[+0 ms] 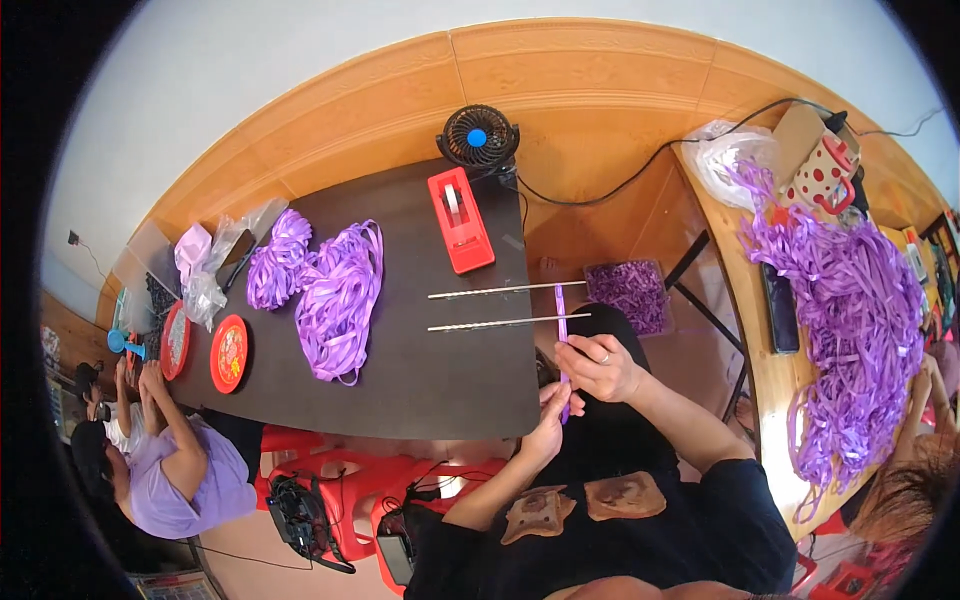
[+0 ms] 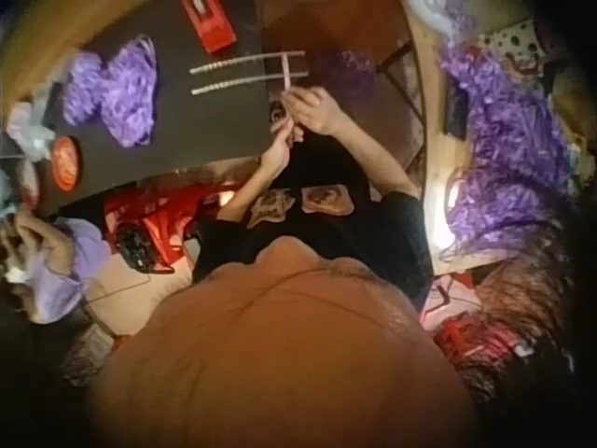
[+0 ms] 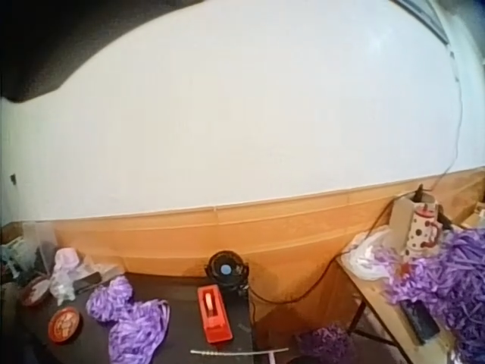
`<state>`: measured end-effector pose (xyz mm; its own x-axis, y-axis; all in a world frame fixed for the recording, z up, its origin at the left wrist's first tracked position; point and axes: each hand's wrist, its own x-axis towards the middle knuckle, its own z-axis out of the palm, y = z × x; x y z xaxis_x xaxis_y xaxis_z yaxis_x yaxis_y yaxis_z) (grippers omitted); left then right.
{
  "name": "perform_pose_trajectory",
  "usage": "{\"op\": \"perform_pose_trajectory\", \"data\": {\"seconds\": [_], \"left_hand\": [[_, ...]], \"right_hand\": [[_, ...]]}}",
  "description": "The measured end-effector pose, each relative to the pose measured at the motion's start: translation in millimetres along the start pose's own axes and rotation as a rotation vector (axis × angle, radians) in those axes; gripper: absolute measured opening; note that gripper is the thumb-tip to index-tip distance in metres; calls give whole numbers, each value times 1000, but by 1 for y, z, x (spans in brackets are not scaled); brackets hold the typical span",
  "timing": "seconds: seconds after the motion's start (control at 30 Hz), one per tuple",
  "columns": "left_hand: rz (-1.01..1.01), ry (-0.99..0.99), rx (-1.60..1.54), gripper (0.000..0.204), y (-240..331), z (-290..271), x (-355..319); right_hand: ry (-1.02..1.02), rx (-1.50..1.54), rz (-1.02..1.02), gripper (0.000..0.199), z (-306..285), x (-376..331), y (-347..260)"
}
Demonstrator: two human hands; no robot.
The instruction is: The recorder is wrapping purple ribbons around a metal wire frame and securing them with tape.
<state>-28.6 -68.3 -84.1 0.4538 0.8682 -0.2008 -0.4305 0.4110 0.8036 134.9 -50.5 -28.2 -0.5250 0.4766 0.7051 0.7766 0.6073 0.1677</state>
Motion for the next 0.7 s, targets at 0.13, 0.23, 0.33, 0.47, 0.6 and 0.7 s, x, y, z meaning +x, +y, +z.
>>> {"op": "perform_pose_trajectory", "data": {"seconds": [0.13, 0.23, 0.33, 0.47, 0.6, 0.7], "left_hand": [[10, -77, 26, 23, 1, -5, -4], [-14, -65, -20, 24, -2, -6, -9], [-4, -56, -48, 24, -1, -2, -12], [6, -79, -46, 24, 2, -3, -13], [-25, -106, -60, 24, 5, -3, -15], [-59, -105, -70, 27, 9, 0, -18]], "right_hand": [[4, 11, -23, 32, -6, 6, -3], [0, 30, -60, 32, -11, 11, -6], [22, 16, -87, 32, -11, 10, -5], [5, 23, -94, 34, -10, 11, -7], [-17, 29, -89, 36, -13, 12, -11], [-57, 35, -64, 36, -15, 11, -13]]}}
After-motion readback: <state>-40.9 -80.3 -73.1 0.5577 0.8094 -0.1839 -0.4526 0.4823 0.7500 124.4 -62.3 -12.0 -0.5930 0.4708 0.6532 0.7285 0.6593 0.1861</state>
